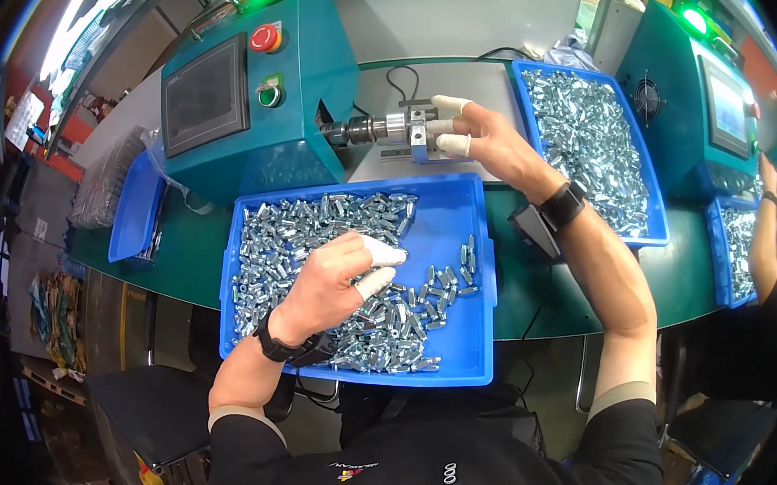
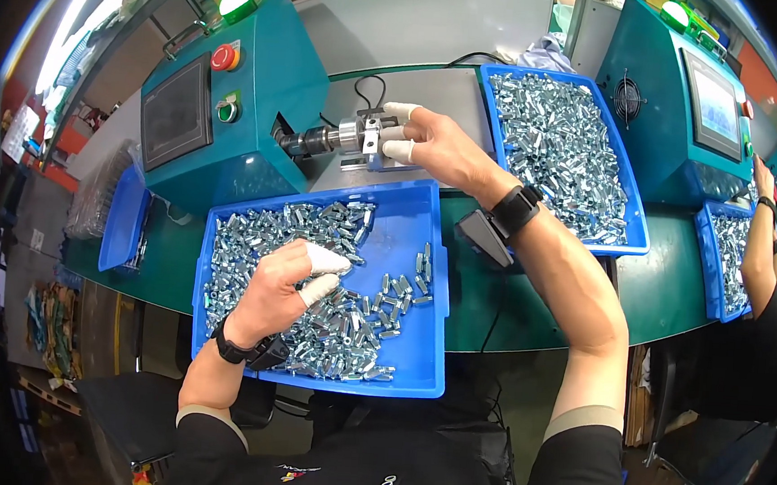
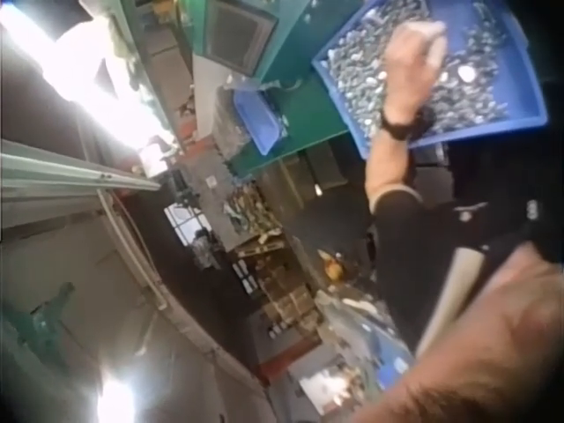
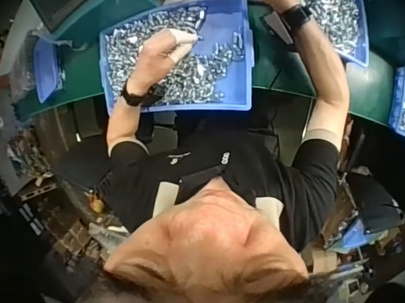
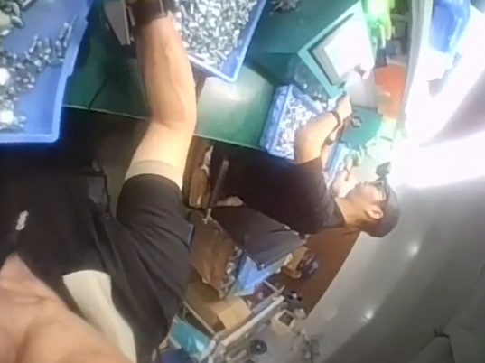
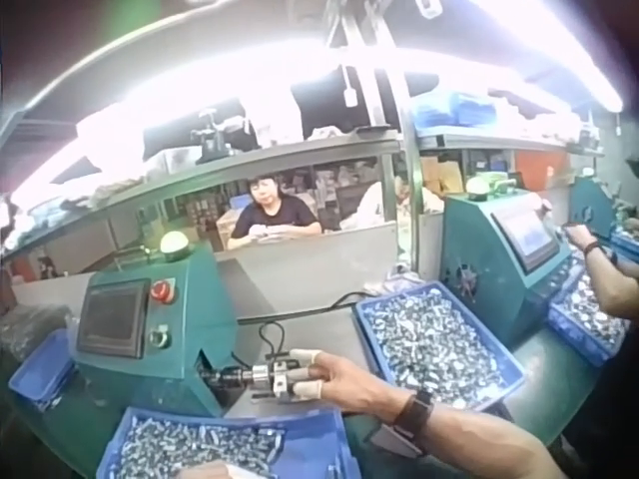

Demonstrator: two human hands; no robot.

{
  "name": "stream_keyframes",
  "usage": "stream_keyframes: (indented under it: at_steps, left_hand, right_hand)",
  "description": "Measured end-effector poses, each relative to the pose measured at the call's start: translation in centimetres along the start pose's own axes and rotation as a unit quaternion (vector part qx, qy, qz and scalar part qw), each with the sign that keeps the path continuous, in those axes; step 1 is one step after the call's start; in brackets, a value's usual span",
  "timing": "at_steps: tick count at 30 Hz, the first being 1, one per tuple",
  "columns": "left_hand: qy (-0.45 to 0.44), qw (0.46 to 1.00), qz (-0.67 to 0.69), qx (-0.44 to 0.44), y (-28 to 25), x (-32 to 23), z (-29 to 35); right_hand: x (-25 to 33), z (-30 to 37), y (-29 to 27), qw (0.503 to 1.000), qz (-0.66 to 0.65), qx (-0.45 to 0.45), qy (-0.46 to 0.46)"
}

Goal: The person picks up a metal component from a blue tray, inserts it into a machine, and then places the processed component into a separate blue tray.

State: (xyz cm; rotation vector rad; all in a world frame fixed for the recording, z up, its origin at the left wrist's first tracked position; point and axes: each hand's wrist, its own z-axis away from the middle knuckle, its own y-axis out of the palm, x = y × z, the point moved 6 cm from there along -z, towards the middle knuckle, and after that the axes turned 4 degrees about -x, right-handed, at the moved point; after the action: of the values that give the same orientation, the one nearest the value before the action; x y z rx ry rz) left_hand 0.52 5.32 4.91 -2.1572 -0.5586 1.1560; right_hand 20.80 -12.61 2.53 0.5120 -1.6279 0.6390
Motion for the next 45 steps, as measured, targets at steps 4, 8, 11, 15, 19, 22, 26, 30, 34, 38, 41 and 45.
stream_keyframes:
  at_steps: [4,8,11,15,19,22,26,30,34,38,41,45]
  left_hand:
    - [-0.016,1.000,0.002,0.009,0.2,0.3,-0.1]
    - [-0.032,0.999,0.002,0.007,0.2,0.7,-0.2]
    - [-0.035,0.999,-0.004,0.003,0.1,1.1,0.0]
    - [-0.034,0.999,-0.009,0.005,-0.1,1.2,0.2]
    - [-0.049,0.999,-0.004,0.007,-0.2,0.9,0.4]
    - [-0.053,0.999,0.000,0.007,-0.1,1.0,0.5]
    - [-0.066,0.996,-0.012,0.051,1.1,1.4,0.9]
    - [-0.017,0.993,-0.021,0.116,2.8,1.5,1.4]
    - [0.018,0.989,-0.071,0.128,3.4,1.4,1.6]
    - [0.048,0.979,-0.126,0.155,4.2,1.6,1.3]
    - [0.033,0.959,-0.201,0.198,5.0,1.3,0.7]
    - [-0.001,0.953,-0.192,0.233,5.4,1.4,0.2]
  right_hand:
    - [-0.7,0.1,0.1,0.999,-0.032,-0.006,-0.012]
    - [-0.6,0.3,-0.1,1.000,0.004,-0.013,-0.006]
    - [-0.6,0.4,-0.1,1.000,0.012,-0.015,-0.003]
    - [-0.4,0.4,0.1,1.000,0.014,-0.013,-0.006]
    - [-0.7,0.5,0.1,1.000,0.009,-0.011,0.008]
    - [-0.9,0.3,-0.1,1.000,0.012,-0.020,0.003]
    - [-1.3,-0.2,-1.1,0.999,0.036,-0.032,-0.025]
    - [-1.1,-0.5,-0.8,0.987,0.110,-0.113,-0.019]
    - [-1.2,-0.5,-2.8,0.966,0.149,-0.208,0.048]
    - [0.8,-1.8,-2.1,0.892,0.376,-0.249,-0.043]
    - [2.5,-2.8,-1.0,0.841,0.491,-0.228,-0.023]
    - [4.1,-3.1,0.4,0.793,0.567,-0.219,-0.043]
